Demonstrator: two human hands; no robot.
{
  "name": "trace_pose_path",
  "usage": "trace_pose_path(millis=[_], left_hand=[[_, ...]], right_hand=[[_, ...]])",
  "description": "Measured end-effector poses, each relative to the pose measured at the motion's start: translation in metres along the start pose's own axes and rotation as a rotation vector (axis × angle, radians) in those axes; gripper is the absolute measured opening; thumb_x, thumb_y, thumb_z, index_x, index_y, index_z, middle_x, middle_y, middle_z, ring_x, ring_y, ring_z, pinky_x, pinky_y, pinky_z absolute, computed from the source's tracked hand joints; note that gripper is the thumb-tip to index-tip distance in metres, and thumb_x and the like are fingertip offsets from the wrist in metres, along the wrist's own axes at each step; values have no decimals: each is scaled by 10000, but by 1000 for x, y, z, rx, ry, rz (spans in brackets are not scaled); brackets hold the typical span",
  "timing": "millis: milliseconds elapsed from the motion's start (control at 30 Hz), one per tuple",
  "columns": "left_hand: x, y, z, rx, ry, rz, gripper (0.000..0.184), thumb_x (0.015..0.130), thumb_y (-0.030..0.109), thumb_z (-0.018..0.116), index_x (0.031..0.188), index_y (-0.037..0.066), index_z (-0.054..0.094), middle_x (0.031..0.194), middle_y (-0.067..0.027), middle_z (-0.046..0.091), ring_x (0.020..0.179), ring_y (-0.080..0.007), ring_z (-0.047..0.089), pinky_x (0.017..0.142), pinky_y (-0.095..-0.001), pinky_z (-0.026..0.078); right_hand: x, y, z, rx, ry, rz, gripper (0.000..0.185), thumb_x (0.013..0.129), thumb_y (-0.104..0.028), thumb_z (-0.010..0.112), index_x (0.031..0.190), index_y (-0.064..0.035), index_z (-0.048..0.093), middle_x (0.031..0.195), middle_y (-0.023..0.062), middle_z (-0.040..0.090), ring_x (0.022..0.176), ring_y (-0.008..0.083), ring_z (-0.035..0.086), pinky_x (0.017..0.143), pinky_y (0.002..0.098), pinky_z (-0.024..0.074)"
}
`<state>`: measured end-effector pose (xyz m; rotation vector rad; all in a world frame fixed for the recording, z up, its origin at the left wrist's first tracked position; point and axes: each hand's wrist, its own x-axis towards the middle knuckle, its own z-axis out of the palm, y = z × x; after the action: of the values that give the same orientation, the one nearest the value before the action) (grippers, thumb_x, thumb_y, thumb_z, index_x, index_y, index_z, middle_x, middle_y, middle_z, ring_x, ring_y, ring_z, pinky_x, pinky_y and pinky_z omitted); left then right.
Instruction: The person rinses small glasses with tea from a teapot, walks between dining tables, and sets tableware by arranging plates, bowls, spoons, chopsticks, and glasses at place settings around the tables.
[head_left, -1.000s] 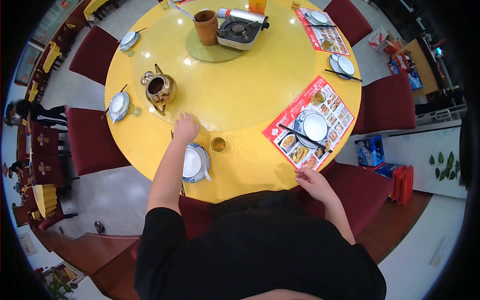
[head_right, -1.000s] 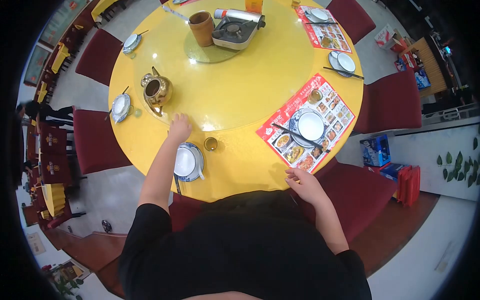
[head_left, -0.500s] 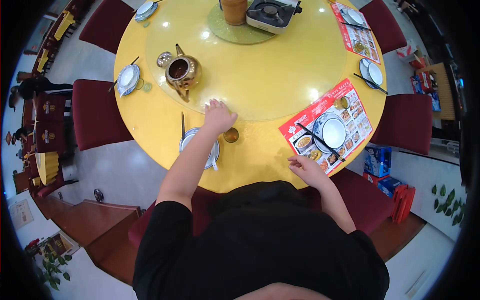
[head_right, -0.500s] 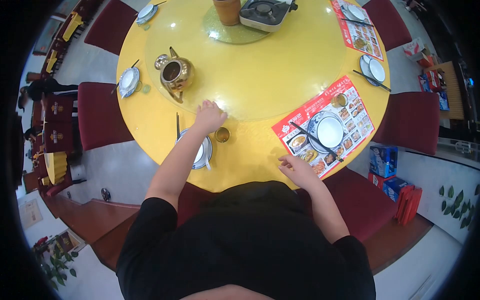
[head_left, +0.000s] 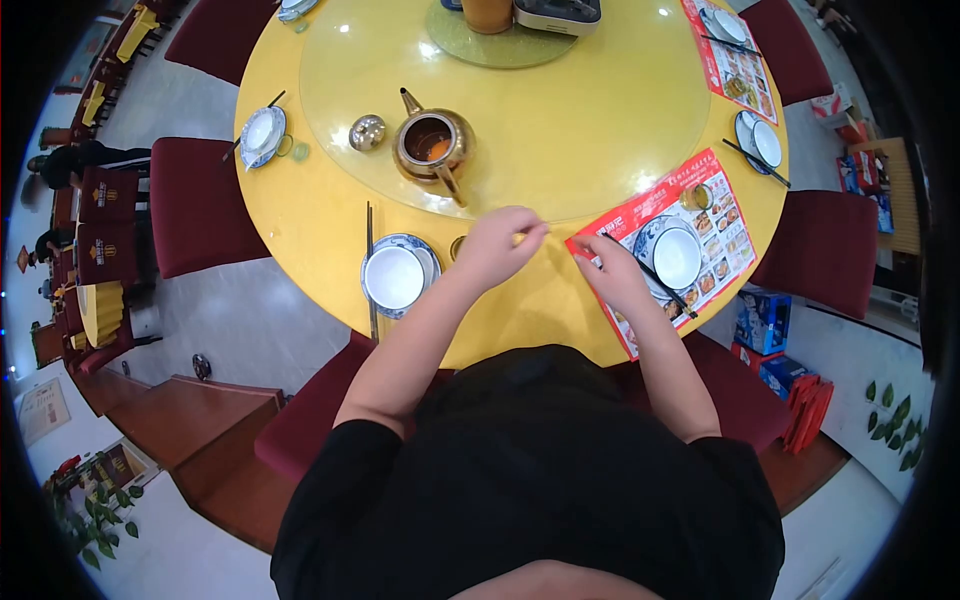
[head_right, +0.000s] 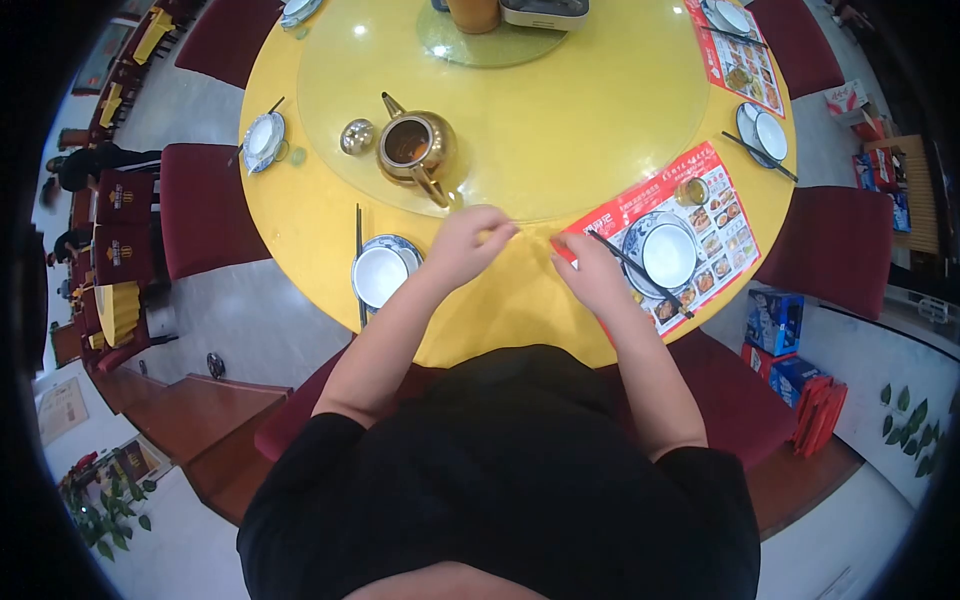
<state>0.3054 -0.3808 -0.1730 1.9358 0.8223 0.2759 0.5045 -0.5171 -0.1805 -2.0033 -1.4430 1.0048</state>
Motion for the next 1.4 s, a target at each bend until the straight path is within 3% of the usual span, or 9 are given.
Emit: trace_pose_path(millis=[100, 167, 300, 467, 767, 1000, 1100, 1167, 1400], left_hand=[[-36, -23, -17, -80, 462, -11, 145, 885, 100, 616, 983, 0, 654, 945, -141, 685, 913, -300, 651, 799, -343, 495], [-33, -55, -26, 7, 709, -98, 218, 907, 144, 595, 1049, -9, 656, 1026, -173, 686, 974, -331, 639, 864, -379, 488], [-22, -112, -32, 417, 499, -208, 378, 947, 255, 537, 1187, -24, 618, 1211, -240, 615, 1154, -367, 573, 994, -410, 434], [-13, -118, -26, 741, 70, -297, 551, 997, 413, 402, 1326, -9, 534, 1427, -235, 463, 1356, -359, 412, 1128, -495, 290], [-3, -96, -5, 643, -13, -372, 651, 997, 510, 334, 1393, 12, 471, 1483, -187, 416, 1396, -342, 360, 1150, -545, 213], [-60, -66, -24, 84, 239, -322, 850, 740, 436, 788, 1366, -40, 467, 1399, -223, 490, 1336, -351, 422, 1112, -429, 336], [-73, -71, -18, 331, 206, -225, 889, 633, 329, 883, 1337, -44, 489, 1326, -220, 544, 1263, -355, 483, 1069, -399, 393], [-78, -84, -5, 408, 197, -202, 865, 610, 294, 892, 1317, -29, 512, 1278, -207, 578, 1216, -359, 517, 1043, -408, 413], [-69, -101, 12, 391, 284, -225, 610, 632, 237, 866, 1159, 36, 632, 1117, -136, 658, 1110, -337, 572, 1008, -437, 413]], right_hand=[[25, 29, 19, -238, 69, -140, 484, 885, -204, 626, 1319, -15, 523, 1371, 214, 515, 1293, 356, 472, 1060, 445, 394], [38, 41, 31, -365, 69, -130, 579, 882, -208, 624, 1399, -32, 431, 1481, 206, 375, 1380, 363, 349, 1107, 480, 331], [62, 56, 33, -550, -10, -69, 706, 866, -233, 632, 1475, -55, 322, 1577, 195, 204, 1457, 374, 200, 1139, 546, 260], [69, 63, 27, -636, -43, 53, 733, 849, -254, 638, 1469, -23, 324, 1571, 216, 203, 1461, 370, 194, 1149, 542, 240], [88, 76, 3, -756, -63, 108, 722, 850, -237, 616, 1467, -4, 323, 1563, 249, 201, 1453, 403, 192, 1163, 497, 235], [22, 56, 1, -194, 589, -72, 434, 844, -108, 620, 1266, -36, 551, 1362, 230, 456, 1243, 382, 457, 1044, 446, 380], [18, 44, 43, 232, 266, 35, 332, 840, -97, 622, 1160, -15, 598, 1264, 211, 499, 1130, 334, 517, 967, 404, 431], [18, 18, 64, 230, -22, -37, 436, 831, -98, 628, 1250, -9, 542, 1294, 219, 487, 1166, 347, 513, 983, 395, 436], [47, 9, 126, 24, -226, -340, 675, 822, -110, 653, 1429, -10, 377, 1369, 210, 475, 1266, 373, 465, 1068, 409, 389]])
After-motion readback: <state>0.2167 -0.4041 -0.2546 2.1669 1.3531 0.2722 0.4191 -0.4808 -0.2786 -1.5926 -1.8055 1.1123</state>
